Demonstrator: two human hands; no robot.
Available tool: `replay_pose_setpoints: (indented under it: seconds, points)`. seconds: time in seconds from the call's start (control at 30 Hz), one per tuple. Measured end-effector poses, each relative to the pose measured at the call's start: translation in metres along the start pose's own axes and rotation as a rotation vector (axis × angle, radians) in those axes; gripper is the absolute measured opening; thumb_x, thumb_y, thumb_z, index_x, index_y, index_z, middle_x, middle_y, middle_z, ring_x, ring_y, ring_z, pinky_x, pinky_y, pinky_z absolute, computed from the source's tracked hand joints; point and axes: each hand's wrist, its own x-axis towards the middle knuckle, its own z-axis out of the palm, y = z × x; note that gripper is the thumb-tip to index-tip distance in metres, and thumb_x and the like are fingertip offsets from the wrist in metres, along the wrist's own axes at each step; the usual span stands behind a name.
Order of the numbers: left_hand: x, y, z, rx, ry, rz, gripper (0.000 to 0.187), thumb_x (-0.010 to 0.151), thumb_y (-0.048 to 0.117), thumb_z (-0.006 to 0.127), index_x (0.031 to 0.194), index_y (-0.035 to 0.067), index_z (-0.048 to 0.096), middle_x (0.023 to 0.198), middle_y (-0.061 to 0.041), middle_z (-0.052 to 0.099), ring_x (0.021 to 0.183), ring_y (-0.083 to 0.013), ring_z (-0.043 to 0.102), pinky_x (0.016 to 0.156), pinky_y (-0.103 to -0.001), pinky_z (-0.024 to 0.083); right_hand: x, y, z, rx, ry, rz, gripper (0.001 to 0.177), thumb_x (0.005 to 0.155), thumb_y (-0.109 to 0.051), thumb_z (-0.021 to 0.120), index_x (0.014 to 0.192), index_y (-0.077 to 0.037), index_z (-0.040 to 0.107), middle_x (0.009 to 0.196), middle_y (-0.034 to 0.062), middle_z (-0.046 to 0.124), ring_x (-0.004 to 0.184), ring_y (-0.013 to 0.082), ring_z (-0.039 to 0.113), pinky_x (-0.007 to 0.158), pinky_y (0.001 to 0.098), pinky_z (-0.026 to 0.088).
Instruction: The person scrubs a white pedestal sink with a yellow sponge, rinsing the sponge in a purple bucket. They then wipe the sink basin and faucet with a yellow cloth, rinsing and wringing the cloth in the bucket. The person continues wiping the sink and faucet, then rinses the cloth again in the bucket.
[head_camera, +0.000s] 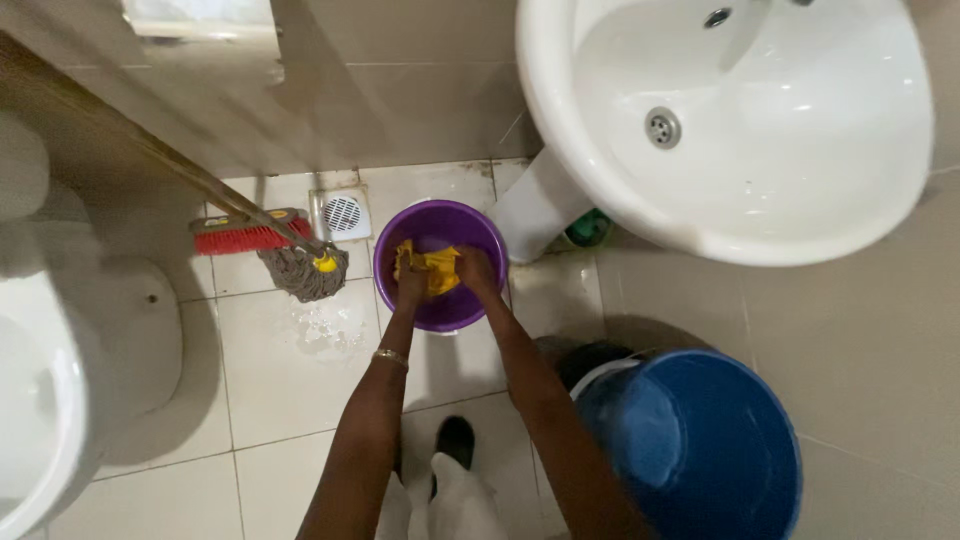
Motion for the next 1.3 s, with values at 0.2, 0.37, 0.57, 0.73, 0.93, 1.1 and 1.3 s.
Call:
replay_pose_setpoints:
  seconds: [0.2, 0.37, 0.57, 0.73, 0.93, 1.1, 1.3]
  points:
    - [0.008, -0.110, 0.010, -0.225, 0.136, -0.392, 0.033, 0.098, 0.014, 0.056, 0.124, -0.005, 0.064, 0.107, -0.016, 0.072, 0.095, -0.0321, 0.070, 0.082, -0.043, 0.056, 0.038, 0.067, 0.073, -0.197, -0.229, 0.098, 0.038, 0.088, -0.007, 0.057, 0.122, -0.011, 0.073, 0.117, 0.0230, 0.073, 0.111, 0.0388, 0.069, 0.100, 0.0476, 0.054]
    - [0.014, -0.159, 0.024, -0.713, 0.182, -0.907, 0.035, 0.102, 0.027, 0.045, 0.121, 0.005, 0.063, 0.090, -0.011, 0.069, 0.072, -0.0263, 0.065, 0.059, -0.038, 0.051, 0.039, 0.086, 0.158, -0.127, -0.328, 0.025, 0.039, 0.090, -0.010, 0.060, 0.129, -0.008, 0.065, 0.124, 0.0214, 0.068, 0.115, 0.0351, 0.066, 0.100, 0.0442, 0.053]
    - [0.005, -0.181, 0.032, -0.794, 0.193, -0.794, 0.032, 0.101, 0.025, 0.059, 0.127, 0.007, 0.062, 0.104, -0.006, 0.071, 0.083, -0.0197, 0.070, 0.070, -0.034, 0.059, 0.025, 0.068, 0.181, 0.229, -0.583, 0.015, 0.046, 0.092, -0.014, 0.064, 0.136, -0.004, 0.056, 0.132, 0.0196, 0.062, 0.119, 0.0307, 0.063, 0.100, 0.0401, 0.052]
    - [0.005, -0.209, 0.026, -0.879, 0.116, -0.909, 0.036, 0.101, 0.030, 0.057, 0.127, 0.006, 0.061, 0.103, -0.007, 0.071, 0.083, -0.0209, 0.070, 0.069, -0.035, 0.060, -0.038, 0.064, 0.145, 0.478, -0.576, -0.127, 0.040, 0.096, -0.019, 0.063, 0.132, -0.003, 0.055, 0.125, 0.0186, 0.060, 0.110, 0.0303, 0.062, 0.092, 0.0408, 0.052]
    - [0.001, -0.234, 0.025, -0.910, 0.042, -0.919, 0.041, 0.101, 0.037, 0.054, 0.126, 0.005, 0.061, 0.102, -0.009, 0.071, 0.083, -0.0224, 0.071, 0.069, -0.037, 0.060, -0.061, 0.039, 0.160, 0.132, 0.028, -0.175, 0.025, 0.103, -0.029, 0.057, 0.106, -0.006, 0.066, 0.089, 0.0181, 0.067, 0.077, 0.0357, 0.065, 0.071, 0.0491, 0.052]
    - [0.021, -0.228, 0.012, -0.730, 0.025, -0.901, 0.047, 0.102, 0.043, 0.052, 0.126, 0.003, 0.060, 0.102, -0.011, 0.071, 0.083, -0.0235, 0.071, 0.069, -0.038, 0.061, 0.028, 0.078, 0.142, -0.617, -0.056, 0.012, 0.040, 0.103, -0.041, 0.053, 0.100, -0.007, 0.073, 0.108, 0.0198, 0.070, 0.102, 0.0375, 0.067, 0.093, 0.0522, 0.052]
    - [0.021, -0.219, 0.015, -0.287, 0.017, -0.759, 0.063, 0.101, 0.058, 0.052, 0.132, 0.004, 0.063, 0.101, -0.008, 0.067, 0.085, -0.0209, 0.061, 0.068, -0.035, 0.051, 0.026, 0.064, 0.177, -0.761, -0.455, -0.177, 0.063, 0.086, -0.038, 0.064, 0.140, -0.007, 0.058, 0.147, 0.0185, 0.052, 0.140, 0.0444, 0.042, 0.115, 0.0667, 0.027]
